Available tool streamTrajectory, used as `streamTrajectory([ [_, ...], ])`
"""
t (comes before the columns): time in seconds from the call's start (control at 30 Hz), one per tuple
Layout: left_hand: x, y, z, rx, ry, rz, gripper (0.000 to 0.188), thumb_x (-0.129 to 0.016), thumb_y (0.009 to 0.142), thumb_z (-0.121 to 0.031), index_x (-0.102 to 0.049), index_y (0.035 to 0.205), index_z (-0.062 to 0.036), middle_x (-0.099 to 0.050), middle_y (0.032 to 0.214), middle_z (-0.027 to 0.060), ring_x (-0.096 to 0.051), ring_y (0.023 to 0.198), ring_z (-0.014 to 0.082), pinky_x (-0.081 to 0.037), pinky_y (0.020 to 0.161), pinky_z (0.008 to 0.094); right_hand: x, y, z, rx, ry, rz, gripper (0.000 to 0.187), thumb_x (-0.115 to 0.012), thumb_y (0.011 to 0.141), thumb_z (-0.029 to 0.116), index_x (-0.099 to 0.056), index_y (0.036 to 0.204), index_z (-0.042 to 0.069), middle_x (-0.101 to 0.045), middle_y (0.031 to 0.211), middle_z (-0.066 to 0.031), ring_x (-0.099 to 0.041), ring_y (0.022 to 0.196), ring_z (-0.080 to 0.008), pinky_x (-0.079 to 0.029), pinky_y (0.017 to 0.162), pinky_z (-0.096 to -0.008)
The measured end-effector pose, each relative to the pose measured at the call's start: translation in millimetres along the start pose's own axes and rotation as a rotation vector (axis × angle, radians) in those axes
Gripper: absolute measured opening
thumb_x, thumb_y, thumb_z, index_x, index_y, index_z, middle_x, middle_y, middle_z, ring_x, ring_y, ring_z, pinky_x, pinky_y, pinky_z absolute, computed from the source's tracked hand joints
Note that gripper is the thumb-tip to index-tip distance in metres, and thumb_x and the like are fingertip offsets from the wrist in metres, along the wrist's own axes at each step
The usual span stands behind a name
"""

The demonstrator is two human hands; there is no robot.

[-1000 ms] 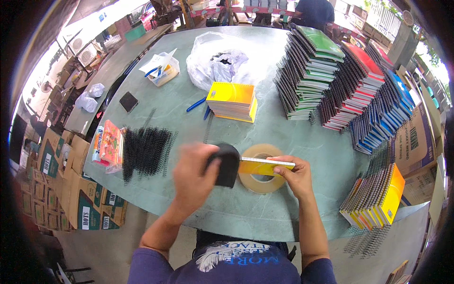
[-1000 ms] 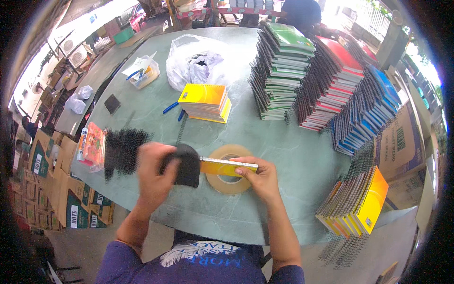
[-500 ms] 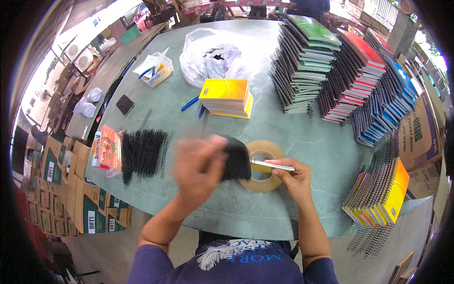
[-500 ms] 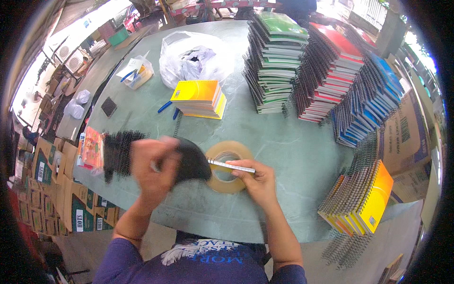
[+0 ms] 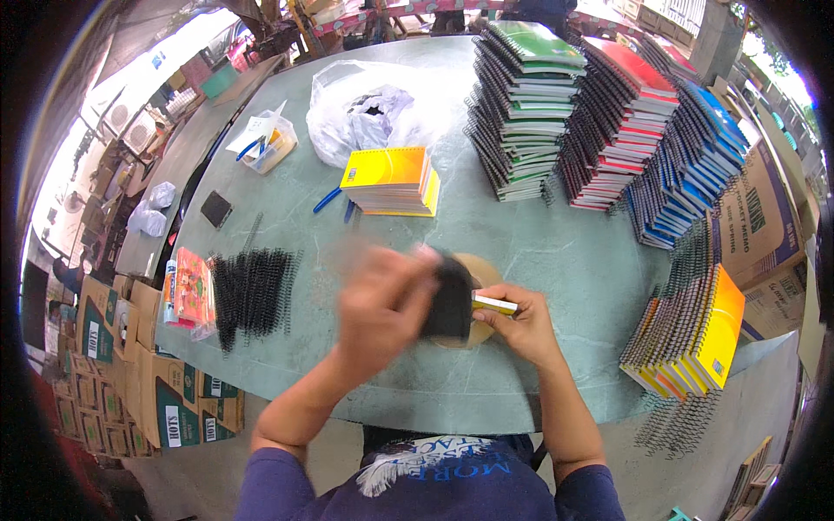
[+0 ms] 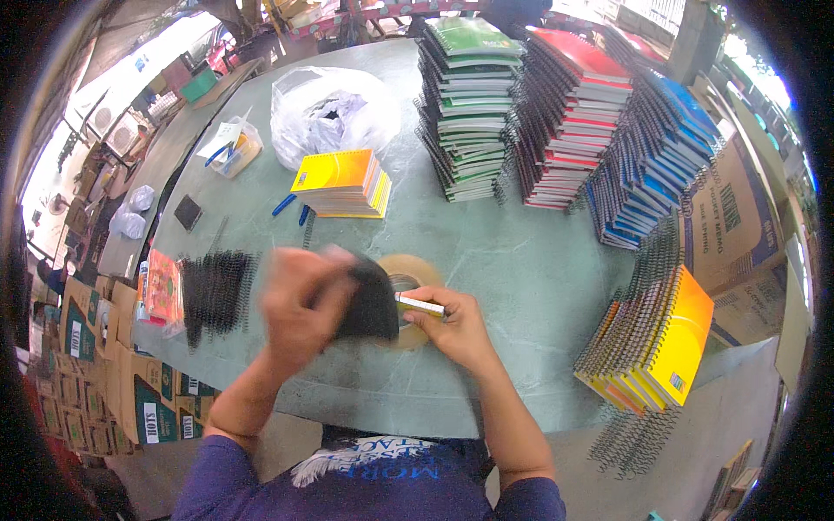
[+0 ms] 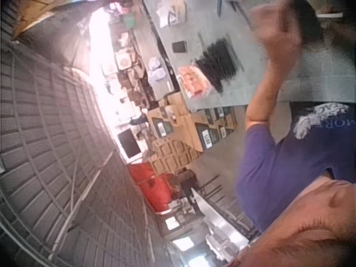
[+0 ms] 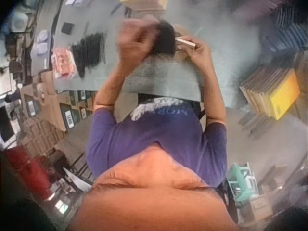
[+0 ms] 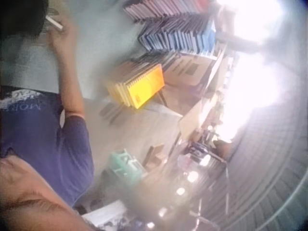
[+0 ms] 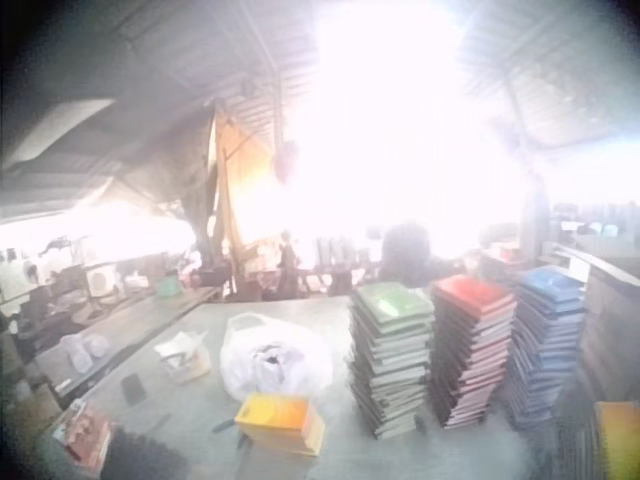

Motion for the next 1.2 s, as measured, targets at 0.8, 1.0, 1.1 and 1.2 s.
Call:
streamTrajectory([
  [0.8, -69, -70, -35, -0.1, 0.028, 0.454, 0.027, -0.068, 0.077, -0.015, -0.063, 0.102, -0.0053, -0.059, 0.096, 0.0128, -0.059, 0.085, 0.0287, -0.048, 0.07, 0.0373, 1, 0, 30, 0.227, 0.188, 0.049, 0.024, -0.059, 0.087, 0.006, -0.062, 0.109, -0.001, -0.061, 0.117, -0.0125, -0.055, 0.111, -0.0187, -0.042, 0.097, -0.0315],
  [1.0, -67, -3, -25, -0.26, 0.255, 0.356, 0.032, -0.066, 0.075, -0.015, -0.061, 0.105, -0.0052, -0.059, 0.095, 0.0107, -0.055, 0.092, 0.0276, -0.043, 0.079, 0.0366, 13, -8, 8, 0.05, 0.042, -0.054, 0.02, -0.059, 0.087, 0.007, -0.065, 0.105, 0.002, -0.066, 0.105, -0.0072, -0.059, 0.096, -0.0116, -0.045, 0.085, -0.0283],
  [1.1, -84, 1, -15, -0.131, 0.031, 0.521, 0.029, -0.066, 0.074, -0.016, -0.06, 0.1, -0.0047, -0.059, 0.093, 0.0109, -0.055, 0.092, 0.0276, -0.042, 0.08, 0.0375, 24, -15, -11, -0.004, -0.164, -0.104, 0.017, -0.06, 0.086, 0.007, -0.067, 0.1, 0.002, -0.069, 0.093, -0.0047, -0.058, 0.086, -0.0079, -0.046, 0.077, -0.0257],
  [1.2, -92, -3, -28, -0.215, -0.088, 0.45, 0.021, -0.065, 0.072, -0.013, -0.061, 0.091, -0.0037, -0.059, 0.088, 0.0117, -0.056, 0.09, 0.0285, -0.043, 0.079, 0.0381, 20, -19, -2, 0.0, -0.168, -0.145, 0.015, -0.059, 0.085, 0.007, -0.067, 0.096, 0.0, -0.069, 0.085, -0.0033, -0.057, 0.08, -0.0058, -0.046, 0.072, -0.024],
])
Point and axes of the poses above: each hand's wrist, its own y-axis towards the middle knuckle, its own x-axis out of the back of the hand, z = x × y, the point moved 9 cm from there along y, towards the middle knuckle
